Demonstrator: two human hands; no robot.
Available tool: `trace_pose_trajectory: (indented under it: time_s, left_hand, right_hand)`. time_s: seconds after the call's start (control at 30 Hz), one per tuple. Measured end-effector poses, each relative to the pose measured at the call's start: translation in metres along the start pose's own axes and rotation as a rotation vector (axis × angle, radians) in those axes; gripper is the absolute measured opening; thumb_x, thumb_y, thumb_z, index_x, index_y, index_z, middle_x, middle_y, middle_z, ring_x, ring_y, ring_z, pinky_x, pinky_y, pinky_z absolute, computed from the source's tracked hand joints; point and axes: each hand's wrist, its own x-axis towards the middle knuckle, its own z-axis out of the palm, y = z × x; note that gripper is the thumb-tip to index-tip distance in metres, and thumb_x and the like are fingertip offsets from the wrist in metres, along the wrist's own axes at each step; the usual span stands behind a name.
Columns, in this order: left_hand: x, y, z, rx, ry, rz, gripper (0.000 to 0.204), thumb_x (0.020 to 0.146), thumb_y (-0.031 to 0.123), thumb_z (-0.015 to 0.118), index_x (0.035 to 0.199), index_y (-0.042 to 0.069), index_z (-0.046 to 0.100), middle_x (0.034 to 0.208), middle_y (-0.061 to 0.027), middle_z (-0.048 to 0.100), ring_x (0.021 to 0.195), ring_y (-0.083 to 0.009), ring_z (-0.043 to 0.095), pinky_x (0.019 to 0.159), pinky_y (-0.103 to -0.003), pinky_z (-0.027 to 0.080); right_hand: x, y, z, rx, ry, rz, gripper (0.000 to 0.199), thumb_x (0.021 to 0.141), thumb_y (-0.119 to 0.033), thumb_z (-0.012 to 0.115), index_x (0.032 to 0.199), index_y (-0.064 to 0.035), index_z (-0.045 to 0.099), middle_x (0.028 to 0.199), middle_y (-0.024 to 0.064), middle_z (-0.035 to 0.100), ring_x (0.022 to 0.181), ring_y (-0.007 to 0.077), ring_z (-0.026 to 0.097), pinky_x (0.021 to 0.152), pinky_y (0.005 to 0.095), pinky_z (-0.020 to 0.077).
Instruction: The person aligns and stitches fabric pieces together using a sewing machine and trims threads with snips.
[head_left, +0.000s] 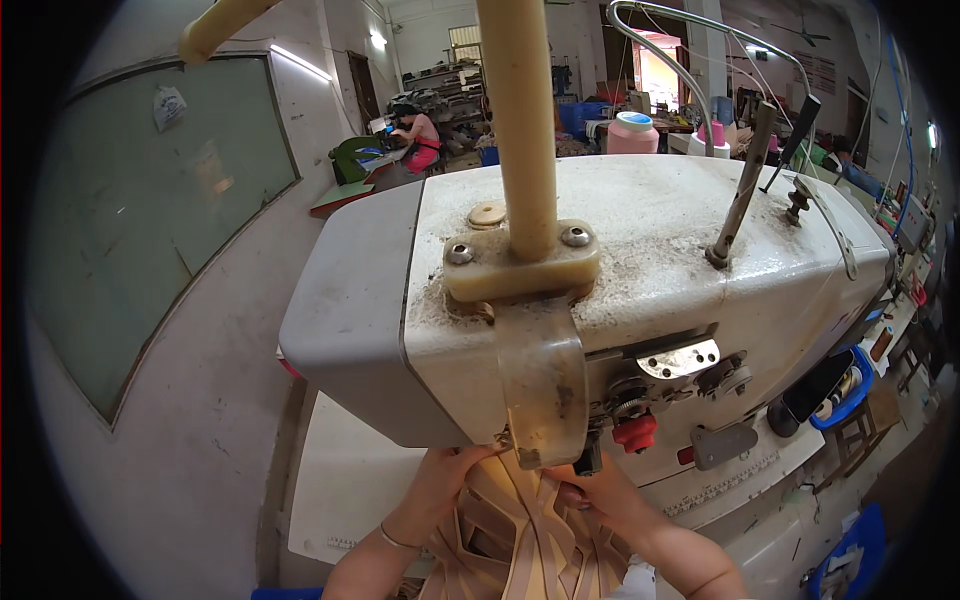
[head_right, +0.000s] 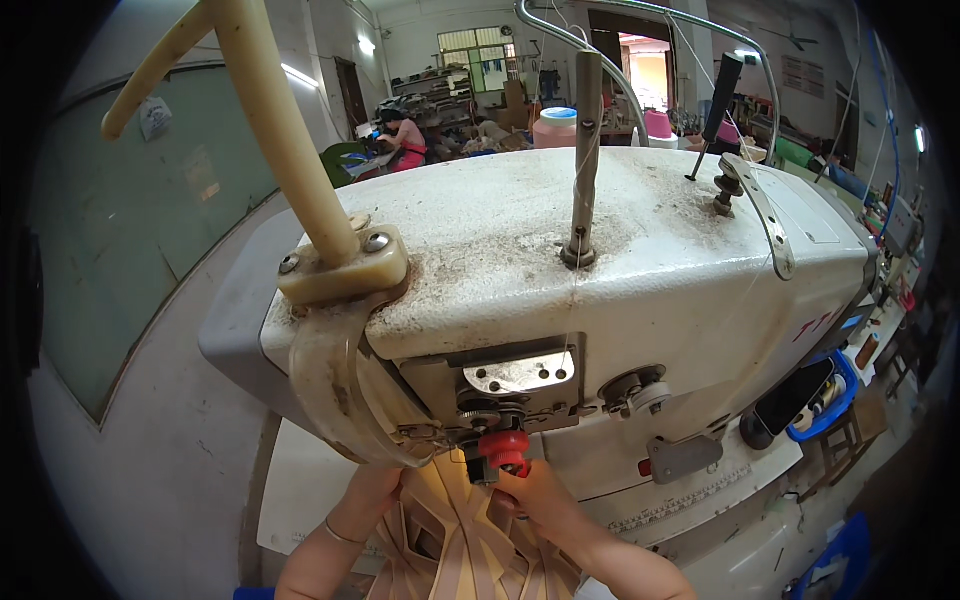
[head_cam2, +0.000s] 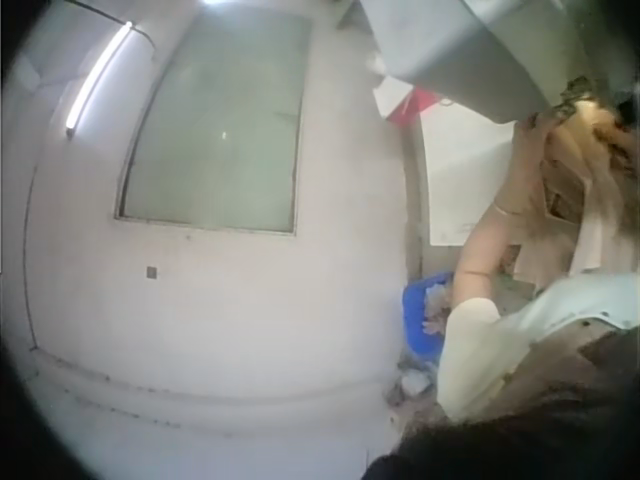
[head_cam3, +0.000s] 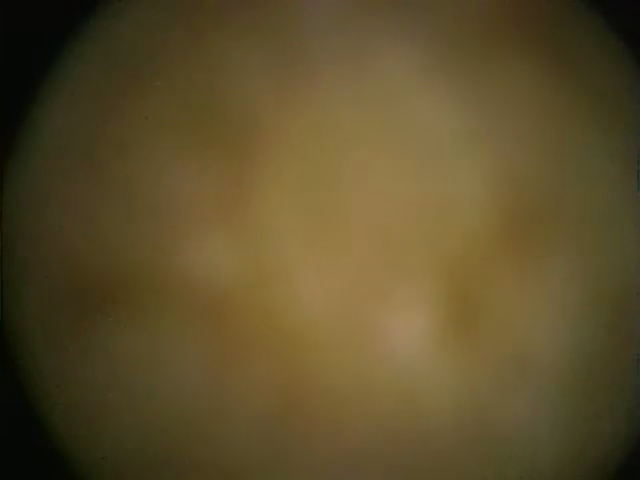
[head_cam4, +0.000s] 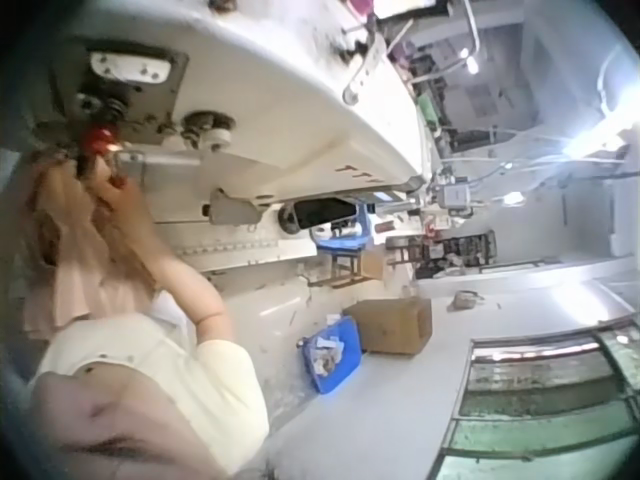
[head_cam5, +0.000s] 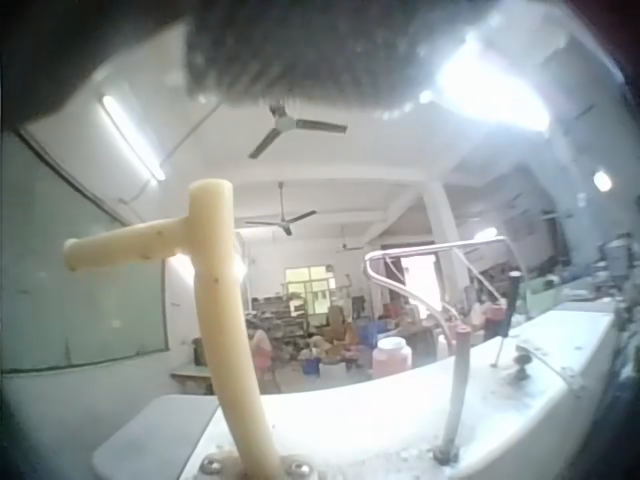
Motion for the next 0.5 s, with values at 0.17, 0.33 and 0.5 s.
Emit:
trace_pose_trajectory:
  time_s: [0.17, 0.33, 0.5]
  left_hand:
    - [0.012, 0.017, -0.006, 0.088, -0.035, -0.075, 0.028, 0.079, 0.010, 0.062, 0.105, 0.002, 0.055, 0.100, -0.0055, 0.058, 0.089, -0.0145, 0.057, 0.077, -0.028, 0.048]
    - [0.055, -0.019, -0.038, -0.216, -0.205, -0.135, 0.032, 0.083, 0.024, 0.059, 0.109, 0.007, 0.054, 0.102, -0.0052, 0.059, 0.092, -0.0177, 0.058, 0.081, -0.033, 0.049]
    - [0.088, -0.029, -0.037, -0.391, -0.308, -0.059, 0.034, 0.086, 0.028, 0.053, 0.112, 0.005, 0.052, 0.105, -0.0084, 0.058, 0.094, -0.0198, 0.057, 0.082, -0.035, 0.048]
  right_hand:
    - [-0.006, -0.009, -0.025, 0.078, -0.078, 0.070, 0.027, 0.085, -0.020, 0.048, 0.062, -0.0111, 0.036, 0.051, -0.0046, 0.031, 0.044, 0.0058, 0.025, 0.043, 0.0226, 0.0177]
    - [0.018, -0.036, -0.052, -0.113, -0.162, -0.048, 0.026, 0.088, -0.025, 0.047, 0.067, -0.0098, 0.043, 0.053, -0.0027, 0.035, 0.046, 0.0065, 0.029, 0.043, 0.0224, 0.0222]
    - [0.066, -0.067, -0.069, -1.318, -0.094, -0.471, 0.023, 0.088, -0.024, 0.050, 0.076, -0.0044, 0.054, 0.056, -0.0009, 0.042, 0.050, 0.0070, 0.036, 0.047, 0.0218, 0.0284]
